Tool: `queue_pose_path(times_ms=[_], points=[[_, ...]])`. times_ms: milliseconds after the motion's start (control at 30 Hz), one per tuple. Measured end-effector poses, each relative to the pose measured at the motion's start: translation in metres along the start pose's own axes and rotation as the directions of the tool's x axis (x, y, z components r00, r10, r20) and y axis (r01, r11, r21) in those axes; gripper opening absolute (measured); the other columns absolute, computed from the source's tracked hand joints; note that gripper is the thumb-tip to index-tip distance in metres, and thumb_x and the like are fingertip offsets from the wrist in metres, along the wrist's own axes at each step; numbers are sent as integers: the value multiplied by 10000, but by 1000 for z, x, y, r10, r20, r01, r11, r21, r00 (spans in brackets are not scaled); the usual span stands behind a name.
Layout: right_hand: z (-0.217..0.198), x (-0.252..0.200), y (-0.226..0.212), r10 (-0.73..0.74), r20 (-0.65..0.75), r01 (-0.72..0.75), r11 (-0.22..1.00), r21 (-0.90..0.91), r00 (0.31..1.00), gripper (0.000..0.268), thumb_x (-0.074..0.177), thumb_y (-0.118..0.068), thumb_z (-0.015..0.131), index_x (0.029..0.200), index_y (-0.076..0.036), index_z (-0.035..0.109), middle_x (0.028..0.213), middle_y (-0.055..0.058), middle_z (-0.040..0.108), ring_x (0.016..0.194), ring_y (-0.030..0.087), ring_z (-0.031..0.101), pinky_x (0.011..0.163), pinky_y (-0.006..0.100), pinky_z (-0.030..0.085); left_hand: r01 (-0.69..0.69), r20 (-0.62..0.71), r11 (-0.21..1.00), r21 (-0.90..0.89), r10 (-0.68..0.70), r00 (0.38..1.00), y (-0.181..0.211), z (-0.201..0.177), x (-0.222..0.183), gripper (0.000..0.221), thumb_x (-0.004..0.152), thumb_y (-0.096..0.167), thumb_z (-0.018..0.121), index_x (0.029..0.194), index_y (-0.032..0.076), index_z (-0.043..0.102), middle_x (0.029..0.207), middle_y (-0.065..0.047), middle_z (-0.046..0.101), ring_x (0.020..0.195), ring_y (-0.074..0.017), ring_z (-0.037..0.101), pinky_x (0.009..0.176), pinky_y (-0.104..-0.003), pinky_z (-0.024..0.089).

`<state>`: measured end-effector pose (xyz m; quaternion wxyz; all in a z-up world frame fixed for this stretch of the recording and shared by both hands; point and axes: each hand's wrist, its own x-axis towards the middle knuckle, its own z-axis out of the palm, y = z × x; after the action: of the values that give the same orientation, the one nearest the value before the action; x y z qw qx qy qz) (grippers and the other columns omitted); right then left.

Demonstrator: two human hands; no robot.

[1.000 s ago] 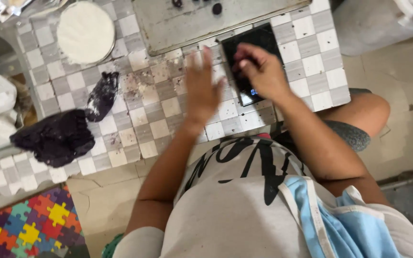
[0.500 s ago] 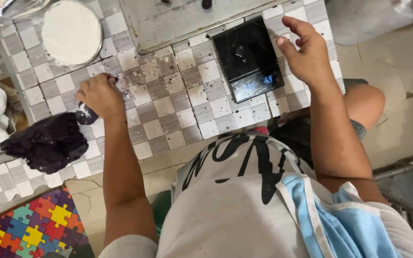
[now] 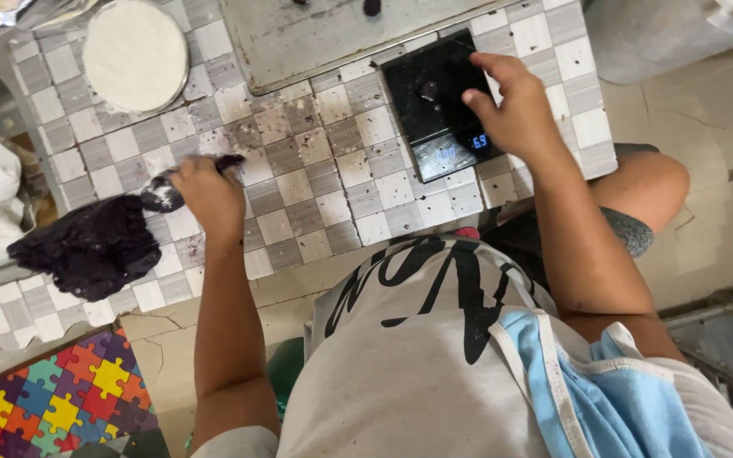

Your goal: Weighing small portions of dough on a digital scale and rolling them into balls by hand.

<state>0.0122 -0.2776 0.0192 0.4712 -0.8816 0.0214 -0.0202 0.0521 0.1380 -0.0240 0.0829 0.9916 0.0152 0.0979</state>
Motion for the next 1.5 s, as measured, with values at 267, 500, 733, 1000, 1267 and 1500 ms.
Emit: queue_pose_path(times_ms=[267, 500, 733, 1000, 1267, 1500], points=[[81, 20, 23, -224, 141, 264, 778, -570, 964, 362, 814, 41, 526, 1136, -66, 653, 1067, 163, 551, 920, 353, 459, 493, 476, 479, 474, 642, 691, -546, -18, 766, 106, -116, -12, 387, 884, 207, 487, 1248, 75, 473, 1239, -76, 577, 1147, -229, 545, 1026, -409, 411], [62, -13, -63, -28, 61, -11, 831, 556, 998, 198, 916, -183, 613, 1085, -92, 661, 915, 118, 640, 827, 177, 614, 606, 254, 538, -67, 37, 400, -914, 247, 968, 139, -61, -38, 211, 836, 45, 682, 1008, 21, 563, 1085, -152, 625, 997, -301, 629, 884, -360, 472], [59, -28, -80, -148, 27, 115, 860, 498, 989, 258, 816, -78, 713, 1067, -40, 667, 875, 117, 656, 774, 167, 644, 629, 255, 520, -103, -6, 305, -947, 303, 953, 170, -69, -48, 363, 780, 19, 728, 1059, 31, 495, 1158, -148, 595, 915, -262, 657, 786, -315, 511], [31, -12, -53, -387, -287, 441, 884, 156, 876, 158, 871, -2, 619, 994, -72, 690, 909, 92, 650, 897, 264, 622, 815, 317, 469, -197, -112, 473, -859, 200, 973, 156, -61, -42, 204, 772, 61, 751, 929, 115, 633, 892, -49, 645, 799, -222, 661, 705, -287, 524], [60, -24, -60, -517, 56, 509, 811, -288, 854, 438, 754, -134, 755, 1153, -6, 629, 1221, 269, 529, 1130, 459, 483, 957, 510, 388, 478, 503, 157, -864, 288, 815, 136, -53, -58, 413, 914, -12, 488, 1319, -19, 407, 985, -158, 604, 810, -179, 619, 565, -189, 476], [92, -53, -72, -769, 213, 792, 609, -41, 602, 430, 949, -346, 389, 1219, -38, 520, 1151, 194, 560, 865, 383, 581, 676, 451, 488, 351, 531, 412, -841, 500, 685, 135, -86, -49, 914, 797, -16, 641, 1460, 78, 20, 1021, -227, 643, 888, -294, 635, 814, -388, 510]])
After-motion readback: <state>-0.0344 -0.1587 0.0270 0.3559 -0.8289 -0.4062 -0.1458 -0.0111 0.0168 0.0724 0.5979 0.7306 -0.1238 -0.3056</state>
